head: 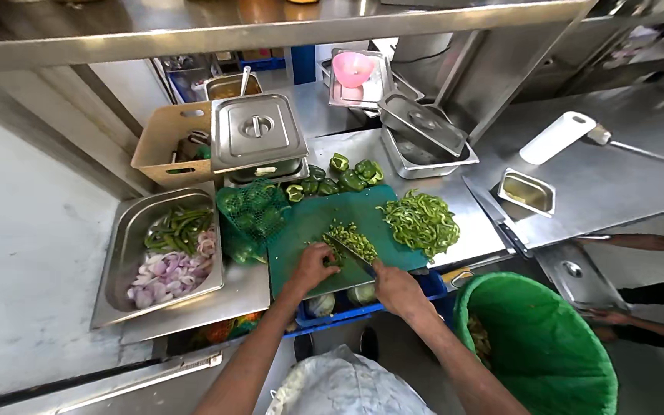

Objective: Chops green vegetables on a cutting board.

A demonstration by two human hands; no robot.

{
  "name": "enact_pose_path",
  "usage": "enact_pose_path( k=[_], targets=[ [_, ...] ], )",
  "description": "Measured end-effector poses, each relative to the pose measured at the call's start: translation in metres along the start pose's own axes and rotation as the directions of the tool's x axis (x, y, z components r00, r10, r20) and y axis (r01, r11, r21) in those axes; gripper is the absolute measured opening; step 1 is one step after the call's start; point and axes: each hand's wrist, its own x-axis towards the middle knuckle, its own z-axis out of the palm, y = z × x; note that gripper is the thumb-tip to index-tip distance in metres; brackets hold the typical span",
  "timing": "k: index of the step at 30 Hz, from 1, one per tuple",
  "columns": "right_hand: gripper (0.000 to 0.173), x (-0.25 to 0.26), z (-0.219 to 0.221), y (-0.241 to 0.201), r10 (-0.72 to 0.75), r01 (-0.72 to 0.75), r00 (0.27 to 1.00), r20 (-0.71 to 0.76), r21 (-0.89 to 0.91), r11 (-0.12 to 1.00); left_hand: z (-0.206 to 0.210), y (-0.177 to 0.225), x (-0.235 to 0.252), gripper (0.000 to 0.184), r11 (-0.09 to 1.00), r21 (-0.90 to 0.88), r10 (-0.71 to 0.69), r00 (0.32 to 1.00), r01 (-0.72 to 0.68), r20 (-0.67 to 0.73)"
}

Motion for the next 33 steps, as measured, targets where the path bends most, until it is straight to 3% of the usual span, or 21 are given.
enact_pose_path(
  k=[5, 11, 15, 19, 23, 29, 33],
  targets=[
    [0.052, 0.042, 0.028, -0.008, -0.041, 0.038, 0.998, 0.054, 0.050, 0.998, -0.011, 0.006, 0.014, 0.029, 0.997, 0.066, 0.018, 0.991, -0.027, 0.133],
    [0.046, 0.016, -0.010, -0.002, -0.039, 0.041, 0.998, 0.052, -0.021, 0.999, -0.009, 0.003, 0.011, 0.026, 0.997, 0.055, 0.043, 0.995, -0.048, 0.089],
    [0.058, 0.042, 0.031, -0.006, -0.074, 0.068, 0.993, 0.087, 0.072, 0.995, -0.004, 0.002, 0.008, 0.027, 0.997, 0.077, 0.026, 0.998, -0.031, 0.063],
    [0.056, 0.051, 0.039, -0.009, -0.100, 0.093, 0.992, 0.075, 0.090, 0.992, 0.003, 0.005, -0.007, 0.037, 0.996, 0.081, -0.018, 0.998, 0.023, -0.067],
    [0.052, 0.049, 0.041, -0.007, -0.098, 0.090, 0.993, 0.066, 0.104, 0.990, 0.009, -0.004, -0.013, 0.029, 0.993, 0.097, 0.077, 0.995, -0.070, -0.069],
    [0.051, 0.003, -0.007, -0.008, -0.046, 0.048, 0.998, 0.046, -0.046, 0.998, -0.003, 0.001, 0.003, 0.021, 0.984, 0.118, 0.124, 0.990, -0.132, 0.070],
    [0.052, 0.041, 0.027, -0.010, -0.083, 0.082, 0.994, 0.071, 0.021, 0.996, -0.004, -0.003, 0.006, 0.022, 0.981, 0.103, 0.159, 0.984, -0.167, 0.082]
  ],
)
